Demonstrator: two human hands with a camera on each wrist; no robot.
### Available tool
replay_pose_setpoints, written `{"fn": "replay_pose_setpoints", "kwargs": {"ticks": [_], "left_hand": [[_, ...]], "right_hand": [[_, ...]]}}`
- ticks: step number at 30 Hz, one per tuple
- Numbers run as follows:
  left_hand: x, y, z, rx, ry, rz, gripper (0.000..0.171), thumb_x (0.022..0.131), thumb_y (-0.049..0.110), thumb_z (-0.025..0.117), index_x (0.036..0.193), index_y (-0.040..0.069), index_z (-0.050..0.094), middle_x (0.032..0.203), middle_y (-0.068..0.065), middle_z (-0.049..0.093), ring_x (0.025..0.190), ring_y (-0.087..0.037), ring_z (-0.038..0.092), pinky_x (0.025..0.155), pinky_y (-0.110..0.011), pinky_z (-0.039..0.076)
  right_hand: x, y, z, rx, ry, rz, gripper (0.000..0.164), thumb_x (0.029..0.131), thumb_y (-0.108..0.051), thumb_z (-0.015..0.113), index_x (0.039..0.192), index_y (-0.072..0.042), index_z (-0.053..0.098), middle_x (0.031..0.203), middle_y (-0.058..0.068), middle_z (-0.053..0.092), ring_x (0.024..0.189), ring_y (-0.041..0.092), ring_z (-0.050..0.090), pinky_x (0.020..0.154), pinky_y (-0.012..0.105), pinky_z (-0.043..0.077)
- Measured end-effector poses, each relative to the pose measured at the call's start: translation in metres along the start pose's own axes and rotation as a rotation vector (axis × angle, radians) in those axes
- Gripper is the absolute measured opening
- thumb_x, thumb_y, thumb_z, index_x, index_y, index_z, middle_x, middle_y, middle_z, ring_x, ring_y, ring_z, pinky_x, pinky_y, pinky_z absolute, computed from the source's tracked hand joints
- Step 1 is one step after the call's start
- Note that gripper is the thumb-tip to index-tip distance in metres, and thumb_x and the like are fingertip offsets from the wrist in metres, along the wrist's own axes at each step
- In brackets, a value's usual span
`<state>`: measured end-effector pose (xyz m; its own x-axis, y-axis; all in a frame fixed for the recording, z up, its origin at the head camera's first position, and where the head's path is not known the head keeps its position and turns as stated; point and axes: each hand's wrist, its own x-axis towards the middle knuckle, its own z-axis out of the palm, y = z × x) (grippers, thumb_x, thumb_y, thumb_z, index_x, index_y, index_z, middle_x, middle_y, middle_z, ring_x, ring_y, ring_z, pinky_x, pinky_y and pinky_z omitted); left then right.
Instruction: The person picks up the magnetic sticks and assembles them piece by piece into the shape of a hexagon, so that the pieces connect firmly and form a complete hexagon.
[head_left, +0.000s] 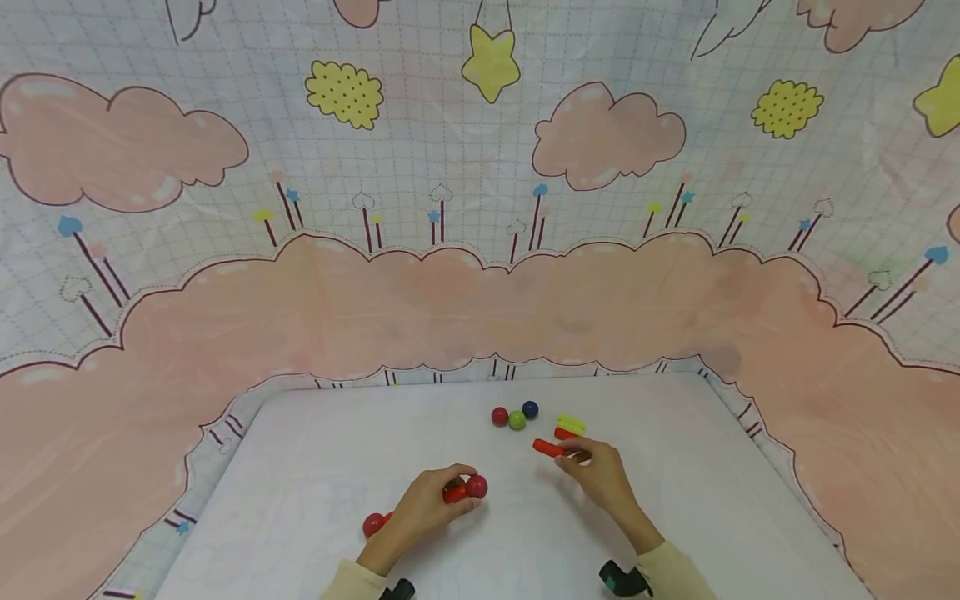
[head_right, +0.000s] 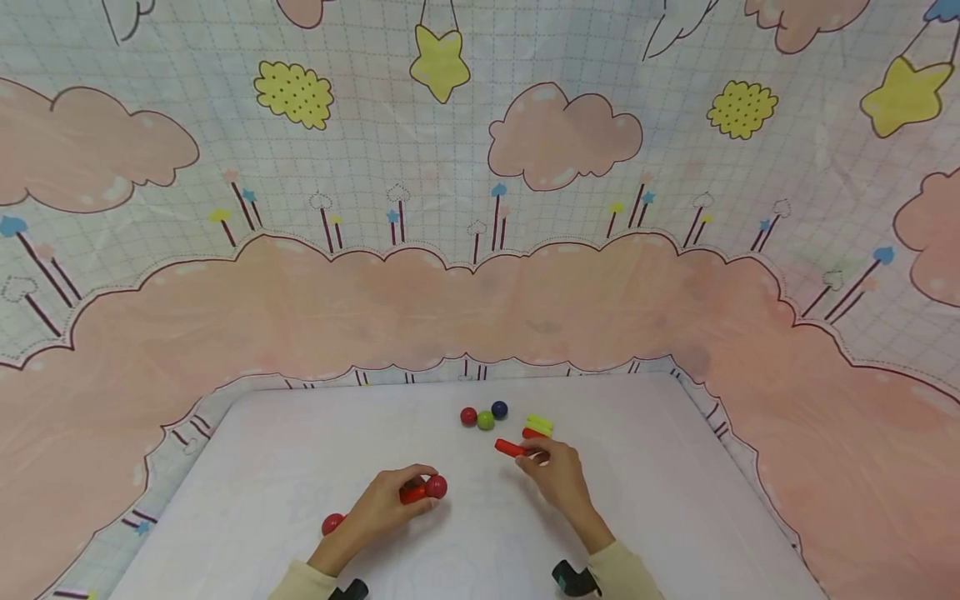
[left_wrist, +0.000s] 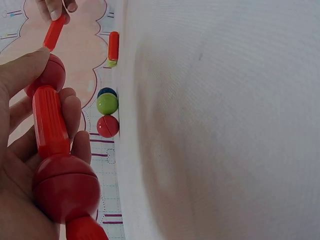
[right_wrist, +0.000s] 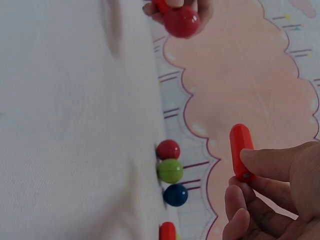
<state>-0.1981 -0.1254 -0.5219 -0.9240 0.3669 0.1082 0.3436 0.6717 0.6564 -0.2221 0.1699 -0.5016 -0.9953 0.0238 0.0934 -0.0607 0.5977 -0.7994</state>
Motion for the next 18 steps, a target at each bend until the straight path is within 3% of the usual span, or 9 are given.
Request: {"fn": "replay_pose_setpoints", "kwargs": {"ticks": [8,18], "left_hand": [[0.002,-0.002,0.001,0.008,0.000,0.001,0.041,0.086,0.041,0.074,0.122,0.025,0.064,0.100,0.007,0.070,0.090,-0.010,0.053,0.077,-0.026,0.047],[0.002,-0.001,0.002,0.025,0.014,0.022,0.042,0.085,0.040,0.075,0.121,0.022,0.065,0.097,0.007,0.070,0.088,-0.009,0.053,0.076,-0.026,0.047]], "right_hand": [[-0.008,-0.013,0.003,0.006,-0.014,-0.057,0.018,0.083,-0.013,0.078,0.100,-0.015,0.075,0.091,-0.002,0.069,0.084,0.014,0.058,0.065,0.024,0.047],[-0.015,-0.023,0.011,0.005,-0.088,-0.123,0.021,0.081,-0.010,0.079,0.100,-0.014,0.074,0.088,-0.005,0.069,0.080,0.012,0.057,0.069,0.022,0.047]]}}
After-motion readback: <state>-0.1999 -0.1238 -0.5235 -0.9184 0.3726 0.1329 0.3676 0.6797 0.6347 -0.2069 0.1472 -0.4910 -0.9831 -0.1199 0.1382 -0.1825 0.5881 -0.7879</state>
